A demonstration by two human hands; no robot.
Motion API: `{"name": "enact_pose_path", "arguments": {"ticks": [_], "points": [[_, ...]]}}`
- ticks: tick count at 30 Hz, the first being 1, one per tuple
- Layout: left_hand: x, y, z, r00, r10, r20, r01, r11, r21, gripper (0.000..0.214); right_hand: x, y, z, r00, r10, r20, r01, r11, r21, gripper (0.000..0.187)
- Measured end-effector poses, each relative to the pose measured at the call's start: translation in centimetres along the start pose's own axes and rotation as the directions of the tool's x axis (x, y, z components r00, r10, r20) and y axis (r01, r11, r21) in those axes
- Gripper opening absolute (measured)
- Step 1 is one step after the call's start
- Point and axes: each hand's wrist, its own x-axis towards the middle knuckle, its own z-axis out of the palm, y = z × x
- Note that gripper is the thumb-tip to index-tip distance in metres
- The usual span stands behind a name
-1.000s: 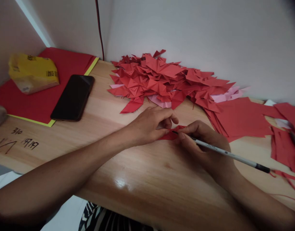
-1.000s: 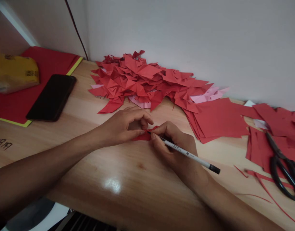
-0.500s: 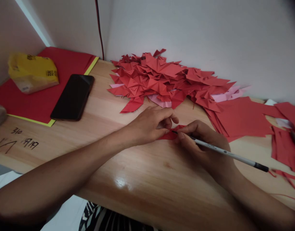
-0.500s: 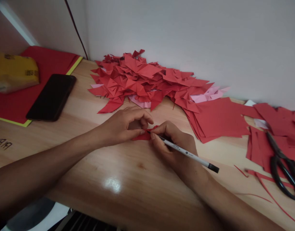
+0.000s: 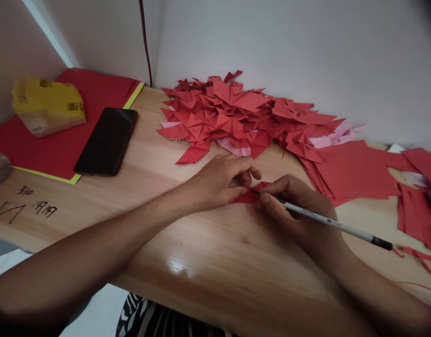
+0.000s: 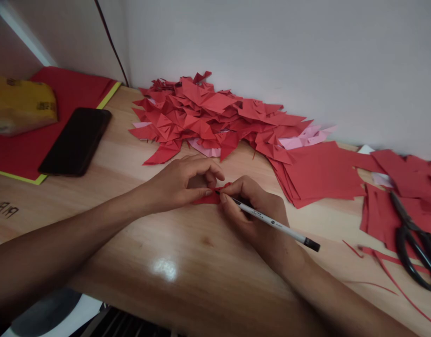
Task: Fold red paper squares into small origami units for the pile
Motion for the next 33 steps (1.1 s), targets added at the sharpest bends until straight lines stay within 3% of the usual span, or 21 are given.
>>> {"name": "enact_pose_path", "arguments": {"ticks": [9, 16, 21, 33], "points": [[0.0, 0.1, 0.0, 1.000, -0.004, -0.005, 0.004, 1.000, -0.003, 0.017, -0.1, 0.1, 0.1, 1.000, 0.020, -0.015, -0.020, 1.000, 0.012, 0.013], [-0.1, -0.1, 0.0, 1.000, 0.016, -0.007, -0.016, 1.000, 0.011, 0.017, -0.2, 0.5, -0.1, 0.992, 0.040, -0.118, -0.034, 0.998, 0.054, 0.013], [-0.1, -0.1, 0.0, 1.000, 0.003, -0.010, -0.003, 1.000, 0.008, 0.021, 0.1, 1.1, -0.1, 0.996, -0.006, -0.087, 0.007, 1.000, 0.016, 0.014], [-0.1, 0.1, -0.1, 1.000, 0.003, -0.002, -0.003, 1.000, -0.010, 0.018, 0.0, 0.4, 0.1, 0.996, 0.031, -0.082, -0.032, 1.000, 0.000, 0.014]]}}
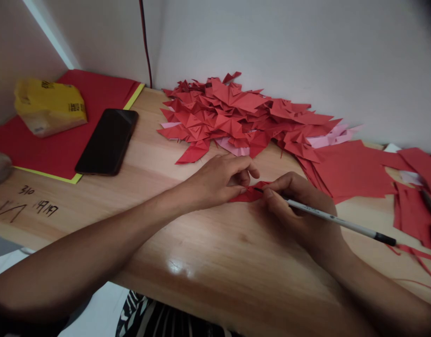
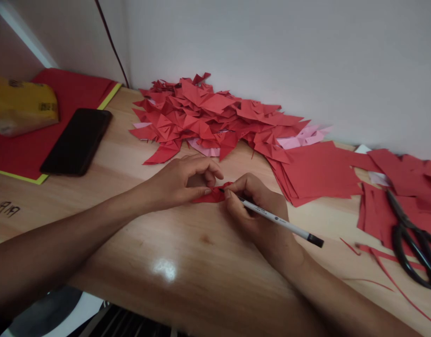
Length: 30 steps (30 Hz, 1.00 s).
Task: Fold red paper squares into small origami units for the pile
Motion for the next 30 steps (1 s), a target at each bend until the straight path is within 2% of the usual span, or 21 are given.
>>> {"name": "enact_pose_path", "arguments": {"ticks": [10, 26, 28, 30], "points": [[0.00, 0.03, 0.03, 1.000, -0.028, 0.014, 0.028, 0.999, -0.015, 0.018, 0.07, -0.05, -0.03, 1.000, -0.017, 0.007, 0.017, 1.000, -0.014, 0.016], [0.02, 0.05, -0.03, 1.000, -0.010, 0.011, 0.010, 1.000, 0.000, 0.018, 0.07, 0.31, -0.19, 0.999, -0.033, 0.009, 0.033, 0.999, -0.012, 0.015], [0.05, -0.01, -0.01, 1.000, -0.015, 0.007, 0.015, 1.000, 0.000, 0.018, 0.01, 0.51, -0.36, 0.998, -0.061, -0.015, 0.061, 0.998, 0.010, 0.014], [0.05, -0.03, -0.01, 1.000, -0.023, 0.006, 0.023, 1.000, -0.002, 0.017, -0.08, 0.60, -0.42, 0.993, -0.079, -0.089, 0.085, 0.995, 0.058, 0.010]]}}
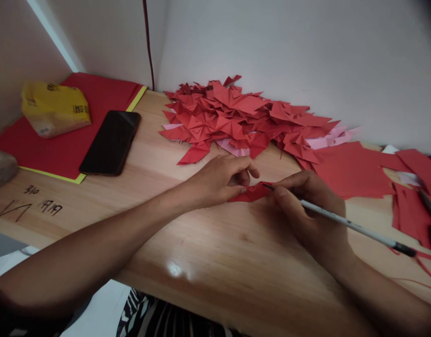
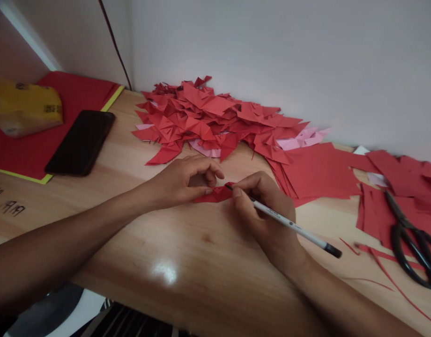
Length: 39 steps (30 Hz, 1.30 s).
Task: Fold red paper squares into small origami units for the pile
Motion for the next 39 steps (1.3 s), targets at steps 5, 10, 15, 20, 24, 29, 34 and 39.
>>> {"name": "enact_pose_path", "arguments": {"ticks": [5, 10, 15, 20, 24, 29, 34, 39], "points": [[-0.1, 0.1, 0.0, 1.000, -0.003, 0.012, 0.003, 0.999, -0.042, 0.025, 0.1, 0.0, 0.3, 0.983, -0.036, -0.178, 0.055, 0.993, 0.104, 0.010], [-0.3, 0.2, 0.0, 1.000, 0.017, 0.015, -0.015, 0.993, -0.118, 0.033, 0.7, 0.5, 0.3, 0.994, -0.079, -0.080, 0.077, 0.997, -0.028, 0.019], [-0.4, 0.6, -0.1, 0.998, 0.042, 0.037, -0.036, 0.987, -0.158, 0.030, 1.2, 0.9, 0.3, 0.997, -0.072, -0.029, 0.070, 0.996, -0.054, 0.017], [-0.5, 0.9, -0.2, 1.000, -0.007, 0.012, 0.009, 0.986, -0.165, 0.027, 1.6, 1.2, 0.4, 0.995, -0.092, -0.036, 0.089, 0.992, -0.088, 0.008], [-0.6, 0.8, -0.2, 0.997, -0.072, 0.007, 0.072, 0.989, -0.131, 0.034, 1.7, 1.7, 0.4, 0.995, -0.081, -0.066, 0.080, 0.997, -0.019, 0.010], [-0.6, 0.4, -0.1, 0.989, -0.140, -0.037, 0.134, 0.982, -0.131, 0.033, 1.8, 1.9, 0.3, 0.988, -0.138, -0.063, 0.137, 0.990, -0.012, 0.009], [-0.5, 0.1, -0.4, 0.985, -0.149, -0.090, 0.140, 0.986, -0.095, 0.028, 2.0, 2.4, 0.4, 0.994, -0.088, -0.062, 0.091, 0.995, 0.050, 0.012], [-0.4, 0.2, -1.3, 0.972, -0.172, -0.162, 0.149, 0.979, -0.142, 0.025, 2.3, 2.6, 0.4, 0.992, -0.083, -0.095, 0.098, 0.981, 0.168, 0.014]]}}
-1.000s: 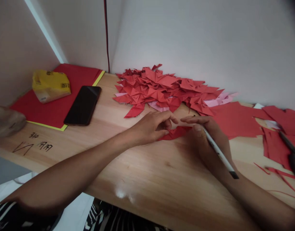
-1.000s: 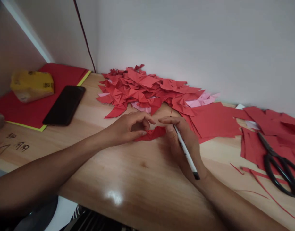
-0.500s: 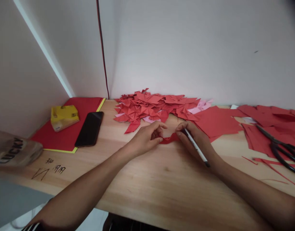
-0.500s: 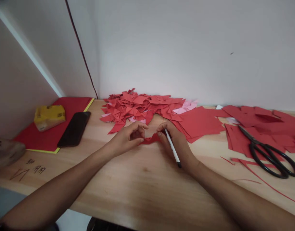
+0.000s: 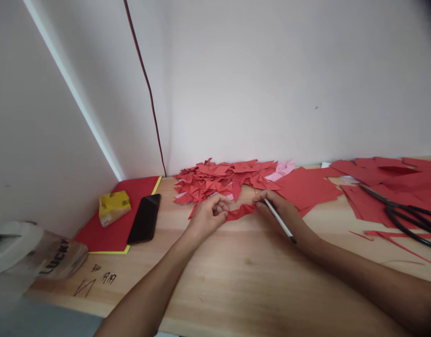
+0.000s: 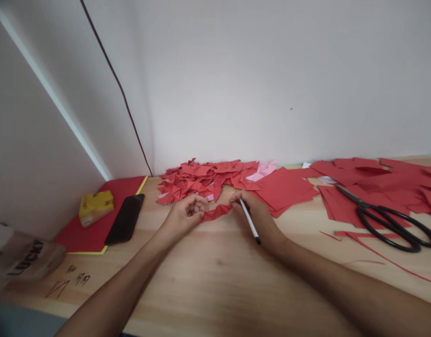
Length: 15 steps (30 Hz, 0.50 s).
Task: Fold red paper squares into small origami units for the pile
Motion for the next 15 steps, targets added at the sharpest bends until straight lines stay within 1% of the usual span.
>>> {"name": "enact_pose_path", "arguments": {"ticks": [4, 7, 10, 13, 15], "points": [[0.4, 0.6, -1.4, 0.991, 0.012, -0.130, -0.018, 0.998, -0.052, 0.022, -0.1, -0.3, 0.0, 1.000, -0.003, -0.011, 0.004, 0.999, 0.050, 0.015], [0.9, 1.5, -2.9, 0.973, 0.043, -0.229, -0.052, 0.998, -0.032, 0.019, -0.2, -0.3, 0.1, 1.000, -0.018, 0.004, 0.017, 0.997, 0.077, 0.015], [2.0, 2.7, -4.5, 0.948, 0.095, -0.303, -0.098, 0.995, 0.008, 0.018, -0.2, 0.0, 0.4, 1.000, -0.029, 0.002, 0.029, 0.995, 0.095, 0.015], [4.2, 3.8, -5.7, 0.938, 0.154, -0.311, -0.135, 0.987, 0.082, 0.016, -0.1, 0.2, 0.6, 0.999, -0.039, -0.006, 0.039, 0.994, 0.106, 0.014], [6.2, 4.4, -6.0, 0.932, 0.196, -0.306, -0.158, 0.977, 0.144, 0.013, 0.0, 0.1, 0.7, 0.999, -0.045, -0.008, 0.046, 0.993, 0.109, 0.013]]}}
